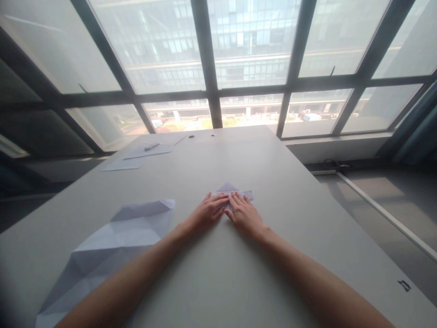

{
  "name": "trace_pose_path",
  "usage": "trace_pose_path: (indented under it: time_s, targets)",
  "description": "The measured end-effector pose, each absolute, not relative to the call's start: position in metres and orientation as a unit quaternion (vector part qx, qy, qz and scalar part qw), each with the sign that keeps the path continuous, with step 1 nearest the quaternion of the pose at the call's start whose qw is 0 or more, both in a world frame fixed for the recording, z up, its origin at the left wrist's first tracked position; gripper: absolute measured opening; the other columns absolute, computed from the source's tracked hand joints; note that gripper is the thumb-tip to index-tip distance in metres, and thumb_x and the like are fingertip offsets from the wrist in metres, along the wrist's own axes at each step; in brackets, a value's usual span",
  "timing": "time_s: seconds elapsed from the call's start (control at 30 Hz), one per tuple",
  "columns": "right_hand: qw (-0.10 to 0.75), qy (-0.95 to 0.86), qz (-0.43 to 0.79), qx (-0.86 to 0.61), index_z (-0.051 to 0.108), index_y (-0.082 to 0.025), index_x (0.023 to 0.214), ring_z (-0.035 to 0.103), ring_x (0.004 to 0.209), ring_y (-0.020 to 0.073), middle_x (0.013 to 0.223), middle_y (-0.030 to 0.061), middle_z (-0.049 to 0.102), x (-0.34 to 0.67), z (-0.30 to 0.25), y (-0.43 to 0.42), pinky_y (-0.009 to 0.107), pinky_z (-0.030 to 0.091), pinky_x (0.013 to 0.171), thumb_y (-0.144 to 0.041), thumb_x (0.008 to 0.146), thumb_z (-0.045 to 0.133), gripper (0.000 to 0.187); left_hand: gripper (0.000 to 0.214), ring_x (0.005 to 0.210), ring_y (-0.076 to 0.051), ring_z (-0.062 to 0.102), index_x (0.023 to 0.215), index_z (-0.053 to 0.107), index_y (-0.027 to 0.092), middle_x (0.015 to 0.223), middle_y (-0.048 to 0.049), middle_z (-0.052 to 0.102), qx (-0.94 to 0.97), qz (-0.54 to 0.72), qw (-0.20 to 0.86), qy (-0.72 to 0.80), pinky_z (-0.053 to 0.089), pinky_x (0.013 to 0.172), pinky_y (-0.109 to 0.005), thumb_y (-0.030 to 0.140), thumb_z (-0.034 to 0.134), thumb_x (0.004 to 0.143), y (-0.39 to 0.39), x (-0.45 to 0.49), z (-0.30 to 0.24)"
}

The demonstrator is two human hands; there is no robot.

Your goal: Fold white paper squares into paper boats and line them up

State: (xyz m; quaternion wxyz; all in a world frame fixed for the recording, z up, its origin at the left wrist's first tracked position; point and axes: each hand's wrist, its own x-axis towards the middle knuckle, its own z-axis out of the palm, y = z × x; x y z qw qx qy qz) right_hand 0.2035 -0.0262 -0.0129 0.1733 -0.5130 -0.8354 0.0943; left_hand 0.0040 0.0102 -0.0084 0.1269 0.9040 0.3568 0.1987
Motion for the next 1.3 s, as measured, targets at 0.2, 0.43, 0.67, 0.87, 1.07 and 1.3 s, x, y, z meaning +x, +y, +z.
trace_pose_path:
  time_s: [0.2, 0.43, 0.67, 0.87, 1.07, 1.3]
  targets:
    - [0.181, -0.832, 0.093, -0.516, 0.036, -0.009, 0.151, 0.027, 0.146, 0.0236, 0.156, 0.0140, 0.031, 0.2030, -0.0136, -0.0265, 0.043, 0.020, 0.121, -0.035, 0.102, 0.034, 0.055, 0.046, 0.138, -0.022, 0.043, 0.141, 0.050, 0.026, 0.146, -0.0052, 0.052, 0.905, 0.198, 0.119, 0.357, 0.014, 0.121, -0.053, 0.021, 0.049, 0.096, 0.0099, 0.0033, -0.0081]
    - [0.193, -0.824, 0.105, -0.522, 0.037, -0.011, 0.150, 0.029, 0.146, 0.0232, 0.156, 0.0127, 0.033, 0.2019, -0.0119, -0.0257, 0.043, 0.020, 0.122, -0.032, 0.099, 0.040, 0.056, 0.046, 0.138, -0.021, 0.044, 0.140, 0.051, 0.027, 0.146, -0.0049, 0.051, 0.906, 0.197, 0.114, 0.357, 0.022, 0.121, -0.048, 0.020, 0.050, 0.094, 0.0115, 0.0023, -0.0093]
    - [0.194, -0.823, 0.111, -0.523, 0.036, -0.013, 0.151, 0.029, 0.146, 0.0228, 0.156, 0.0116, 0.033, 0.2025, -0.0113, -0.0260, 0.042, 0.020, 0.122, -0.032, 0.098, 0.041, 0.056, 0.046, 0.137, -0.021, 0.045, 0.139, 0.052, 0.027, 0.145, -0.0053, 0.053, 0.905, 0.202, 0.112, 0.356, 0.023, 0.120, -0.047, 0.020, 0.051, 0.094, 0.0121, 0.0019, -0.0104]
    - [0.193, -0.825, 0.104, -0.521, 0.036, -0.013, 0.151, 0.029, 0.146, 0.0231, 0.156, 0.0114, 0.033, 0.2028, -0.0123, -0.0255, 0.042, 0.020, 0.122, -0.033, 0.099, 0.040, 0.056, 0.050, 0.139, -0.022, 0.043, 0.142, 0.049, 0.028, 0.146, -0.0038, 0.052, 0.906, 0.200, 0.118, 0.354, -0.001, 0.121, -0.056, 0.018, 0.048, 0.094, 0.0093, 0.0023, -0.0059]
    - [0.193, -0.825, 0.103, -0.521, 0.037, -0.013, 0.151, 0.029, 0.146, 0.0235, 0.156, 0.0115, 0.034, 0.2035, -0.0129, -0.0253, 0.043, 0.021, 0.121, -0.032, 0.098, 0.041, 0.056, 0.048, 0.138, -0.022, 0.044, 0.141, 0.051, 0.026, 0.146, -0.0043, 0.052, 0.904, 0.210, 0.142, 0.345, 0.022, 0.120, -0.048, 0.019, 0.049, 0.093, 0.0124, 0.0032, -0.0075]
    - [0.195, -0.827, 0.096, -0.519, 0.038, -0.012, 0.150, 0.030, 0.146, 0.0233, 0.156, 0.0122, 0.035, 0.2031, -0.0156, -0.0244, 0.043, 0.021, 0.121, -0.028, 0.100, 0.035, 0.053, 0.047, 0.136, -0.022, 0.046, 0.139, 0.053, 0.026, 0.144, -0.0045, 0.054, 0.905, 0.223, 0.136, 0.337, 0.027, 0.119, -0.046, 0.018, 0.051, 0.093, 0.0141, 0.0027, -0.0109]
